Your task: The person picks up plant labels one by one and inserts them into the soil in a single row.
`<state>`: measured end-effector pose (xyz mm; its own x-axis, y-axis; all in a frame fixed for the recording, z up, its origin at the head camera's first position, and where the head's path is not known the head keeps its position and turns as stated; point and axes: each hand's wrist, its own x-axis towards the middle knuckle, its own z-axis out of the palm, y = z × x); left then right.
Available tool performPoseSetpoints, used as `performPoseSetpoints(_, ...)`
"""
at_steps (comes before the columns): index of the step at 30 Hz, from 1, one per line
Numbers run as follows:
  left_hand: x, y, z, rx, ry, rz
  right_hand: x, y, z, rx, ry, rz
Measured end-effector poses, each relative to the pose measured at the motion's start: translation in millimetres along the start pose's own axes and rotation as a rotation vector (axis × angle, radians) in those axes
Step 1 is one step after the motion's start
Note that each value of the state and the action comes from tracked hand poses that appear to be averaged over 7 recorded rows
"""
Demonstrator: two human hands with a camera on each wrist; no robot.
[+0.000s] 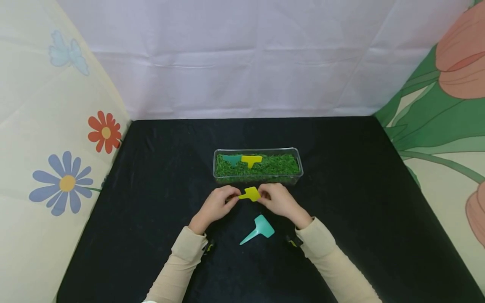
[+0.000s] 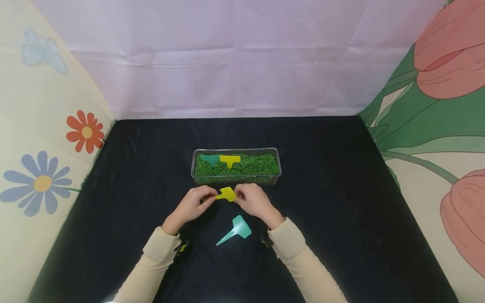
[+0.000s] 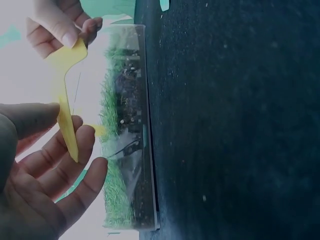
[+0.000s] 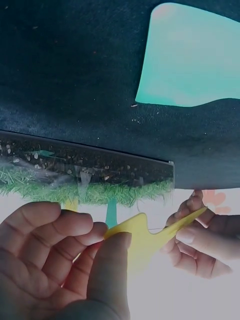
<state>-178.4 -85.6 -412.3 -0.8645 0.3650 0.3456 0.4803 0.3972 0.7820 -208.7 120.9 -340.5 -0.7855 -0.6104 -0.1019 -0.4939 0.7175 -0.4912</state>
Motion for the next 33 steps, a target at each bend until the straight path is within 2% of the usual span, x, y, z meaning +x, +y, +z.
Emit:
performPoseSetpoints(5,1.1,0.8,0.9,0.034,0.002,0.007,0,-1,-2,0.011,0.015,-0.011)
performPoseSetpoints(15,2.0,0.4,2.5,0.036,0.004,0.032,1,-3,-2,0.024,0.061,-0.026)
performPoseSetpoints(24,2.9,0.4,5.9,0.032,0.006,0.043,3,-9,-2,0.221,0.061,-0.017)
performPoseSetpoints(33,3.2,1.7,5.6,0.028,0.002,0.036,6,-11,0,0.222,0.065,-0.038)
